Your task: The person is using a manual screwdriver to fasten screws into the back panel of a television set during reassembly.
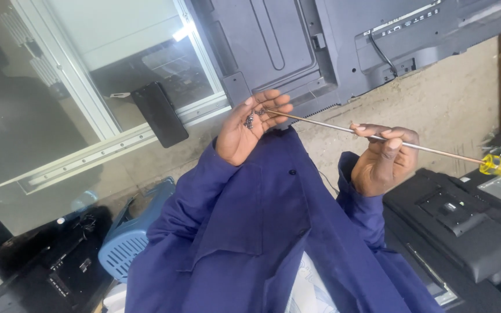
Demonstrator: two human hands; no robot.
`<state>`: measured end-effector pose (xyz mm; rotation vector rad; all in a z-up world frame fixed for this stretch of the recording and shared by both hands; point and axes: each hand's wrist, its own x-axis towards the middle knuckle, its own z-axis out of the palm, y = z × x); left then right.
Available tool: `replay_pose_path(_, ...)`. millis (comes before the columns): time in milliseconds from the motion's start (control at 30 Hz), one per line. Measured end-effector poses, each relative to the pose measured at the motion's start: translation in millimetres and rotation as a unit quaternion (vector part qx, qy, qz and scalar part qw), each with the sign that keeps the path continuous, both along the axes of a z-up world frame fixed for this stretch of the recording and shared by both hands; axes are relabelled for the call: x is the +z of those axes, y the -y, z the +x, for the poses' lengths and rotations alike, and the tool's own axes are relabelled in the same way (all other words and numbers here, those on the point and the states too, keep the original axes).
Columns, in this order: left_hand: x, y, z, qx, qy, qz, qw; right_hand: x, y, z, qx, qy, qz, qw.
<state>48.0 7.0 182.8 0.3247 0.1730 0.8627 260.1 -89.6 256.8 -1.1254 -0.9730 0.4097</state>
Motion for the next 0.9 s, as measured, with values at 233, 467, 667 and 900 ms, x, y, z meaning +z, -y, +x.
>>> replay_pose_path(233,-11.8,6.9,4.0,-0.018,-0.082,-0.006,0.996,-6.8,16.6,9.7,-0.019,0.021,0.0,1.0)
replay_pose_path(467,-20.8,17.5,0.9,0.034,-0.134,-0.021,0.99,-5.8,21.8,3.7,-0.018,0.024,-0.003,1.0)
replay_pose_path(667,-36.8,25.3,-6.5,0.067,-0.156,-0.027,0.985,-3.0,22.9,-2.3,-0.008,0.039,0.0,0.999)
replay_pose_path(900,-33.8,33.2,-8.7,0.084,-0.175,-0.002,0.981,0.0,28.3,-8.7,-0.003,0.047,-0.008,0.999)
